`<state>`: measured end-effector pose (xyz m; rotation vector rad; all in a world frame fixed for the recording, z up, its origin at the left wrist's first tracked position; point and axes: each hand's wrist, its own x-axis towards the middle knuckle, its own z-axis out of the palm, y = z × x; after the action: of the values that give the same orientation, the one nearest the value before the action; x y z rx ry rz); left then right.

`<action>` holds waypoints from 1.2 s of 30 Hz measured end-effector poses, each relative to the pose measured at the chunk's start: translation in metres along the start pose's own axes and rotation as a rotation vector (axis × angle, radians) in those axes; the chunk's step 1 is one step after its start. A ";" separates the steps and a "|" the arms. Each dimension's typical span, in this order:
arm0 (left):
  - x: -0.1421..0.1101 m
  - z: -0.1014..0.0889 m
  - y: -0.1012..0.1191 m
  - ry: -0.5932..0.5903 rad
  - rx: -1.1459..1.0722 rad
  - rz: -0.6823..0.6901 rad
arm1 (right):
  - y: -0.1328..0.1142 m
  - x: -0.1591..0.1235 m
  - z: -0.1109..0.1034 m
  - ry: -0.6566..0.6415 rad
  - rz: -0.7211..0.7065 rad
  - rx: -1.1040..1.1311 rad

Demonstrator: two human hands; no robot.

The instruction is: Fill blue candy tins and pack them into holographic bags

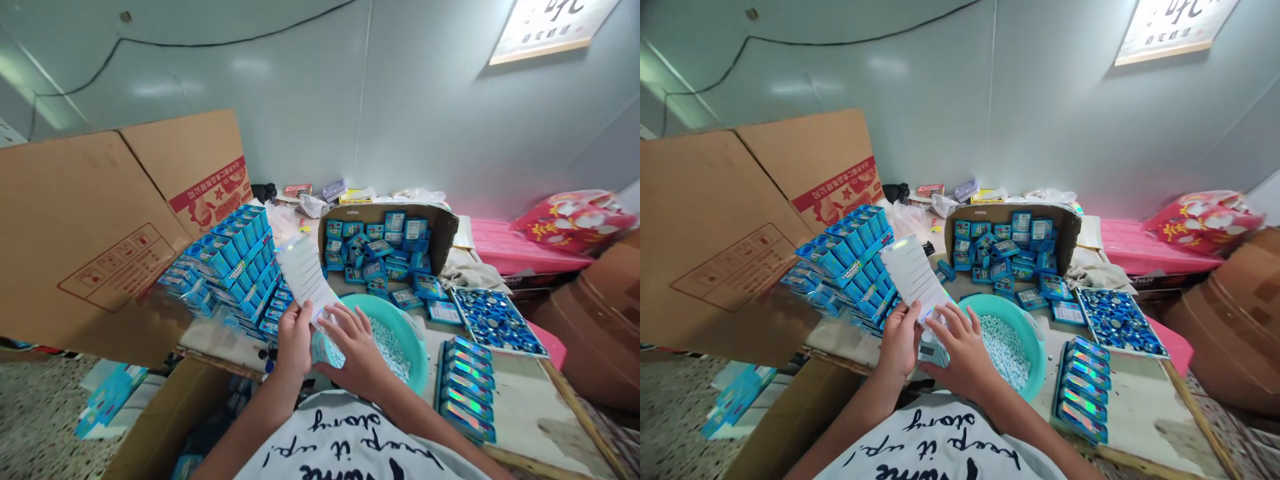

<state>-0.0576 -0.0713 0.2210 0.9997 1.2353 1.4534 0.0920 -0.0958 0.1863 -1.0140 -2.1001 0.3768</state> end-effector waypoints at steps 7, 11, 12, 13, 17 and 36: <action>0.000 0.007 0.020 -0.051 -0.082 -0.160 | 0.015 0.006 -0.042 0.135 0.044 0.169; -0.009 -0.003 0.020 0.185 0.434 0.393 | 0.022 0.003 -0.064 0.149 0.314 0.326; -0.011 -0.004 0.023 0.178 0.572 0.535 | 0.022 0.002 -0.067 0.143 0.383 0.361; -0.013 -0.005 0.028 0.121 0.699 0.650 | 0.021 0.000 -0.068 0.123 0.427 0.417; -0.012 -0.001 0.049 -0.266 1.010 0.783 | 0.021 -0.007 -0.062 0.045 0.453 0.698; 0.001 0.019 0.029 -0.526 0.873 0.622 | 0.014 -0.006 -0.041 0.033 0.537 0.710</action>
<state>-0.0435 -0.0678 0.2531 2.3459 1.2032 0.9112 0.1329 -0.0935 0.2030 -1.0953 -1.4369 1.2536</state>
